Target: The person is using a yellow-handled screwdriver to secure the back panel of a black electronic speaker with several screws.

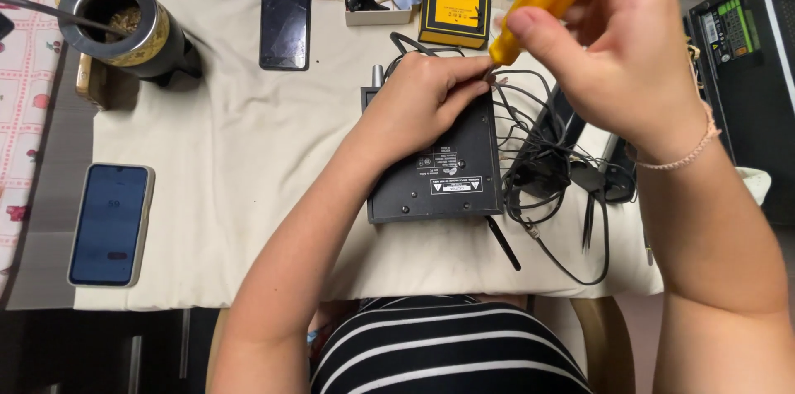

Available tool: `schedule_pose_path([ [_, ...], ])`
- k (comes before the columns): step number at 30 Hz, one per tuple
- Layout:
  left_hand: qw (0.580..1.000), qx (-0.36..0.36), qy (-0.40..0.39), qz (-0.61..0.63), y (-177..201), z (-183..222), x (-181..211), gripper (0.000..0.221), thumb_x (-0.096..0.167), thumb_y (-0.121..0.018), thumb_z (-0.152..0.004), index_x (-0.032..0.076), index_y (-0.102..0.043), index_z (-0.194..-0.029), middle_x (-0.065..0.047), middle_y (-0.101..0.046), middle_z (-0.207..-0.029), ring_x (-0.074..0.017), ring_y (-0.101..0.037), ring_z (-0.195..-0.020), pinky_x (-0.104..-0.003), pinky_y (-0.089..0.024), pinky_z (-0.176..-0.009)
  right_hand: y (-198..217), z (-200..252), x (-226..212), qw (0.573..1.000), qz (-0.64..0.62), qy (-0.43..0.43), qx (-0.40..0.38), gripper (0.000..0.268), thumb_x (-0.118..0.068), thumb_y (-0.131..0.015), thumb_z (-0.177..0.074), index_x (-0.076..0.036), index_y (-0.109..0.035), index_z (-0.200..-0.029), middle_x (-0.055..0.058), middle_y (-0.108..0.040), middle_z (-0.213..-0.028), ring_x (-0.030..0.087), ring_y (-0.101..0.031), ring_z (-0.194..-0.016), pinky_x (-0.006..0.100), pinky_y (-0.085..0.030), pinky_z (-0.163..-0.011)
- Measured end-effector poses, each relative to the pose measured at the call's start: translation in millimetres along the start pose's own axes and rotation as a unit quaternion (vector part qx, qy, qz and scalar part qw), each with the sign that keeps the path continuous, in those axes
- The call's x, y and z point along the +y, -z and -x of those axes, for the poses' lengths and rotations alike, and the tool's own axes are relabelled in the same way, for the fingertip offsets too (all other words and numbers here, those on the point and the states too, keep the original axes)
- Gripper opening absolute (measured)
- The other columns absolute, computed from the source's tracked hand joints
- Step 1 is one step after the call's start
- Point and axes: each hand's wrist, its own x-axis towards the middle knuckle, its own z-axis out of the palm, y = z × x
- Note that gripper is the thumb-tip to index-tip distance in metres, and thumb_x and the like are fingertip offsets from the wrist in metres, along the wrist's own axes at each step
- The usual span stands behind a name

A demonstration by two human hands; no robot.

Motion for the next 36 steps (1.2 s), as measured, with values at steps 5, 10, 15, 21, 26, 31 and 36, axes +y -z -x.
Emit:
schedule_pose_path([
  [5, 0.998, 0.029, 0.042, 0.043, -3, 11, 2, 0.072, 0.002, -0.048, -0.079, 0.014, -0.049, -0.150, -0.013, -0.057, -0.152, -0.0410, -0.050, -0.148, -0.045, -0.032, -0.132, 2, 12, 13, 0.998, -0.023, 0.056, 0.035, 0.029, 0.006, -0.043, -0.122, -0.004, -0.019, -0.135, 0.038, -0.055, -0.119, 0.045, -0.066, -0.112, 0.052, -0.062, -0.099],
  [10, 0.972, 0.038, 0.045, -0.225, -10, 17, -8, 0.031, 0.028, -0.075, -0.082, 0.015, -0.079, -0.110, -0.006, -0.074, -0.122, -0.0288, -0.062, -0.122, -0.063, -0.022, -0.119, 3, 23, 24, 0.991, -0.041, 0.038, 0.119, 0.027, -0.009, -0.042, -0.130, -0.013, -0.019, -0.145, 0.041, -0.056, -0.121, 0.049, -0.069, -0.102, 0.057, -0.068, -0.091],
  [15, 0.976, 0.052, 0.070, -0.198, -15, 16, -18, 0.010, 0.024, -0.077, -0.085, 0.020, -0.083, -0.093, -0.005, -0.077, -0.116, -0.0235, -0.064, -0.118, -0.060, -0.023, -0.118, 6, 38, 47, 0.987, -0.083, -0.011, 0.140, 0.040, -0.010, -0.047, -0.134, -0.020, -0.016, -0.157, 0.038, -0.060, -0.130, 0.046, -0.073, -0.116, 0.060, -0.076, -0.106],
  [21, 0.980, 0.065, 0.075, -0.170, -15, 17, -22, 0.008, 0.020, -0.080, -0.083, 0.020, -0.083, -0.091, -0.003, -0.078, -0.112, -0.0220, -0.066, -0.114, -0.058, -0.023, -0.119, 3, 39, 50, 0.987, -0.086, -0.008, 0.139, 0.038, -0.012, -0.046, -0.135, -0.021, -0.017, -0.157, 0.039, -0.061, -0.131, 0.047, -0.074, -0.117, 0.060, -0.076, -0.106],
  [26, 0.981, 0.061, 0.095, -0.155, -10, 15, -18, 0.008, 0.020, -0.082, -0.080, 0.019, -0.082, -0.088, -0.002, -0.078, -0.113, -0.0207, -0.066, -0.113, -0.056, -0.022, -0.120, -2, 32, 45, 0.981, -0.096, -0.025, 0.166, 0.047, -0.017, -0.053, -0.129, -0.019, -0.015, -0.157, 0.035, -0.065, -0.125, 0.043, -0.078, -0.109, 0.056, -0.078, -0.101],
  [31, 0.981, 0.060, 0.109, -0.147, -11, 17, -17, 0.008, 0.021, -0.083, -0.079, 0.018, -0.083, -0.087, -0.004, -0.078, -0.113, -0.0207, -0.066, -0.114, -0.057, -0.022, -0.120, -7, 22, 33, 0.989, -0.056, 0.061, 0.123, 0.040, 0.005, -0.050, -0.124, -0.013, -0.019, -0.142, 0.039, -0.054, -0.114, 0.045, -0.067, -0.099, 0.055, -0.067, -0.094],
  [36, 0.983, 0.065, 0.104, -0.139, -10, 17, -19, 0.006, 0.019, -0.083, -0.079, 0.018, -0.081, -0.085, -0.004, -0.078, -0.113, -0.0204, -0.066, -0.115, -0.057, -0.022, -0.119, -13, 6, 19, 0.976, 0.088, 0.095, 0.175, 0.054, 0.007, -0.076, -0.110, -0.007, -0.027, -0.127, 0.023, -0.053, -0.107, 0.031, -0.061, -0.092, 0.037, -0.049, -0.084],
])
